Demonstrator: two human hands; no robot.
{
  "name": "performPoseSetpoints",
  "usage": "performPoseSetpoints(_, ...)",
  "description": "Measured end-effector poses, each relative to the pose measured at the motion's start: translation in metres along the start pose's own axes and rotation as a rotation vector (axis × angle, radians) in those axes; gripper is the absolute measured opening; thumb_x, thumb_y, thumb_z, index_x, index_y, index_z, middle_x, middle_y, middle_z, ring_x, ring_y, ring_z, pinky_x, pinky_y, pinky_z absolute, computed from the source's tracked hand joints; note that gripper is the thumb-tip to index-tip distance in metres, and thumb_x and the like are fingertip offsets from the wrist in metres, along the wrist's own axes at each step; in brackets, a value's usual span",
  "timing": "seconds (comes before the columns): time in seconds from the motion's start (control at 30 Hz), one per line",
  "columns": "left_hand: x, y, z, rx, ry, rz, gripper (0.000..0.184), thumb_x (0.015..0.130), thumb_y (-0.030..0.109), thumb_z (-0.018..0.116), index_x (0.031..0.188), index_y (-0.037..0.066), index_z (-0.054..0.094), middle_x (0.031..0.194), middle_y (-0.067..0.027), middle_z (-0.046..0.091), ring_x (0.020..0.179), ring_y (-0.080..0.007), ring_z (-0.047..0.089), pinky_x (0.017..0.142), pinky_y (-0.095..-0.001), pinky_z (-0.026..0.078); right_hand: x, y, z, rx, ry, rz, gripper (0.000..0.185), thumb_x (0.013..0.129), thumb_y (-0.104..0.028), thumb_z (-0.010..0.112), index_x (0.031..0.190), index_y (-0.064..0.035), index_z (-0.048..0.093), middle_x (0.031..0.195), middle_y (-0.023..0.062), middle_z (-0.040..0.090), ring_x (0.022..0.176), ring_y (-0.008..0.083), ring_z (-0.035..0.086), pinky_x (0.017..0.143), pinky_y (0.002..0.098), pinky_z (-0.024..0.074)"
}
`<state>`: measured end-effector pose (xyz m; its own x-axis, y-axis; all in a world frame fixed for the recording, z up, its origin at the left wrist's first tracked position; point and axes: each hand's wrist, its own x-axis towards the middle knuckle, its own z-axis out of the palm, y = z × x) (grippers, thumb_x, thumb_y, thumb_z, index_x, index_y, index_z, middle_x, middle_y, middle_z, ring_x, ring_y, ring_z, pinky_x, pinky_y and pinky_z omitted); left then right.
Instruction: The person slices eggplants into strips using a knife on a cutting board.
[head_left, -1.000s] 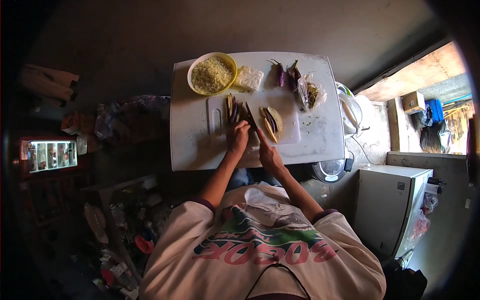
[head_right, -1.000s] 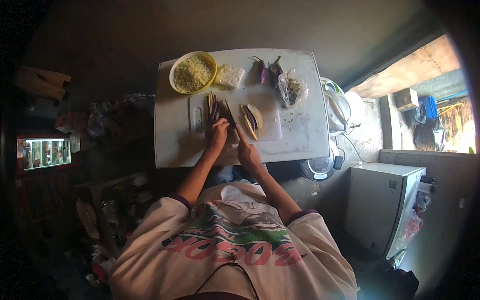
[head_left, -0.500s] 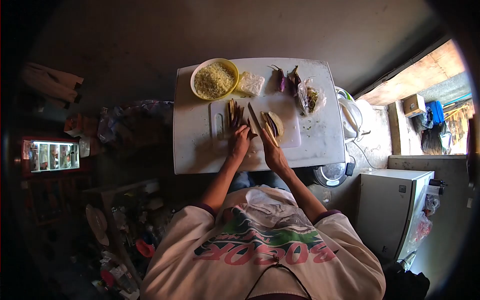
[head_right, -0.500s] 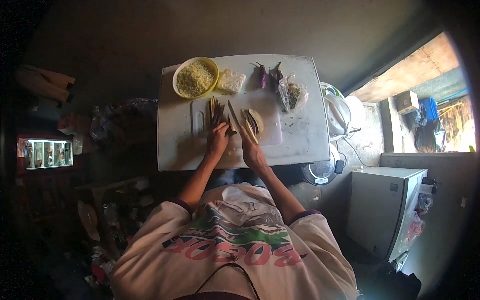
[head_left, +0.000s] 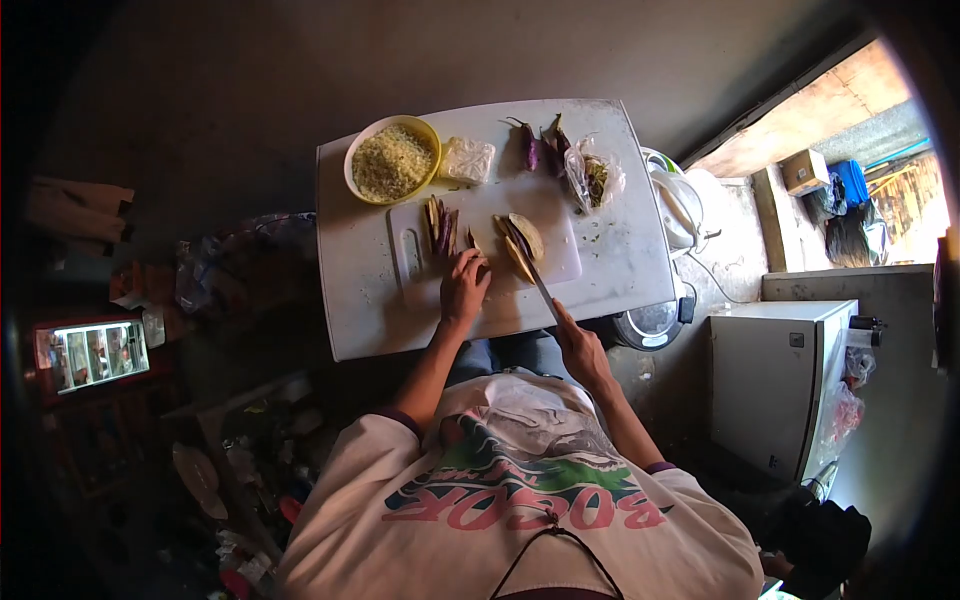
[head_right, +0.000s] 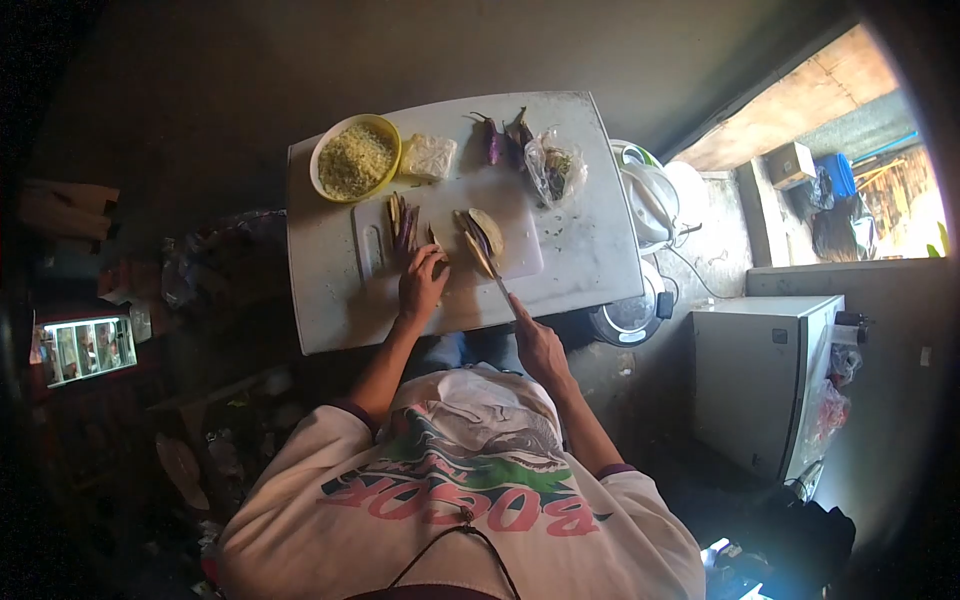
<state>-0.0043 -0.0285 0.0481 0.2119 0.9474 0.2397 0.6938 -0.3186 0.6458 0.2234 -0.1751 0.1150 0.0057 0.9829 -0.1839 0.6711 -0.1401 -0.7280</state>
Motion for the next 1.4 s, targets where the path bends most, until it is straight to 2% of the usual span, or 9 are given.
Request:
performPoseSetpoints(0.47, -0.012, 0.014, -0.003, -0.001, 0.010, 0.115, 0.037, 0.082, 0.022, 0.078, 0.112, 0.004, 0.065, 0.113, -0.0087, 0.061, 0.099, -0.0315, 0.065, 0.082, -0.0402, 0.054, 0.023, -0.017, 0.061, 0.131, -0.046, 0.108, 0.057, 0.102, -0.014, 0.042, 0.156, -0.0241, 0.028, 0.082, 0.0295, 0.065, 0.077, 0.0495, 0.065, 0.069, 0.0558, 0.0493)
performPoseSetpoints(0.5, -0.014, 0.011, -0.001, -0.002, 0.015, 0.087, 0.040, 0.077, 0.021, 0.080, 0.111, 0.004, 0.065, 0.112, -0.0081, 0.060, 0.102, -0.0310, 0.062, 0.085, -0.0404, 0.052, 0.033, -0.021, 0.063, 0.136, 0.071, -0.052, 0.057, 0.102, -0.014, 0.042, 0.156, -0.0238, 0.028, 0.082, 0.0302, 0.065, 0.078, 0.0496, 0.066, 0.069, 0.0555, 0.0494)
performPoseSetpoints(0.57, -0.018, 0.005, 0.001, 0.001, 0.035, 0.073, 0.046, 0.071, 0.020, 0.083, 0.110, 0.003, 0.065, 0.111, -0.0079, 0.059, 0.105, -0.0309, 0.059, 0.090, -0.0417, 0.050, 0.034, -0.026, 0.057, 0.158, 0.026, 0.003, 0.058, 0.101, -0.014, 0.043, 0.156, -0.0236, 0.028, 0.083, 0.0302, 0.066, 0.079, 0.0497, 0.066, 0.070, 0.0549, 0.0497)
performPoseSetpoints(1.03, 0.003, 0.001, 0.000, 0.094, 0.092, 0.164, 0.029, 0.071, 0.004, 0.077, 0.100, 0.007, 0.072, 0.114, -0.0054, 0.060, 0.103, -0.0284, 0.057, 0.091, -0.0416, 0.046, 0.079, -0.021, 0.056, 0.133, 0.133, -0.132, 0.063, 0.100, -0.011, 0.046, 0.157, -0.0260, 0.025, 0.089, 0.0309, 0.066, 0.083, 0.0495, 0.066, 0.072, 0.0539, 0.0498)
performPoseSetpoints(1.13, 0.007, -0.014, -0.006, 0.081, 0.097, 0.150, 0.027, 0.072, 0.005, 0.077, 0.098, 0.007, 0.072, 0.114, -0.0052, 0.060, 0.104, -0.0285, 0.057, 0.089, -0.0418, 0.047, 0.087, -0.023, 0.063, 0.118, 0.000, -0.050, 0.061, 0.100, -0.012, 0.045, 0.157, -0.0237, 0.026, 0.097, 0.0328, 0.065, 0.085, 0.0501, 0.066, 0.074, 0.0538, 0.0496)
performPoseSetpoints(1.2, 0.009, -0.015, -0.014, 0.117, 0.120, 0.121, 0.031, 0.068, -0.003, 0.074, 0.098, 0.005, 0.071, 0.113, -0.0074, 0.060, 0.105, -0.0318, 0.056, 0.091, -0.0420, 0.047, 0.091, -0.027, 0.069, 0.050, 0.083, -0.292, 0.060, 0.101, -0.012, 0.044, 0.157, -0.0210, 0.026, 0.097, 0.0335, 0.065, 0.086, 0.0504, 0.066, 0.075, 0.0532, 0.0498)
performPoseSetpoints(1.23, 0.009, -0.013, -0.019, 0.125, 0.127, 0.118, 0.031, 0.068, 0.000, 0.076, 0.098, 0.005, 0.070, 0.112, -0.0082, 0.060, 0.104, -0.0321, 0.056, 0.091, -0.0425, 0.046, 0.089, -0.032, 0.067, 0.107, -0.072, -0.117, 0.060, 0.101, -0.012, 0.043, 0.157, -0.0197, 0.026, 0.092, 0.0330, 0.065, 0.085, 0.0501, 0.066, 0.075, 0.0529, 0.0501)
performPoseSetpoints(1.37, 0.009, -0.005, -0.025, 0.119, 0.116, 0.091, 0.034, 0.069, 0.002, 0.077, 0.101, 0.007, 0.069, 0.111, -0.0078, 0.059, 0.103, -0.0318, 0.056, 0.091, -0.0433, 0.046, 0.077, -0.025, 0.077, 0.184, 0.063, -0.167, 0.060, 0.101, -0.012, 0.043, 0.158, -0.0204, 0.025, 0.089, 0.0329, 0.065, 0.081, 0.0505, 0.065, 0.072, 0.0543, 0.0489)
performPoseSetpoints(1.4, 0.009, -0.005, -0.024, 0.119, 0.120, 0.067, 0.035, 0.070, 0.004, 0.078, 0.103, 0.008, 0.068, 0.111, -0.0073, 0.058, 0.103, -0.0317, 0.055, 0.091, -0.0439, 0.045, 0.073, -0.027, 0.076, 0.189, 0.037, -0.118, 0.058, 0.102, -0.011, 0.042, 0.157, -0.0180, 0.026, 0.107, 0.0317, 0.062, 0.094, 0.0508, 0.063, 0.079, 0.0524, 0.0498)
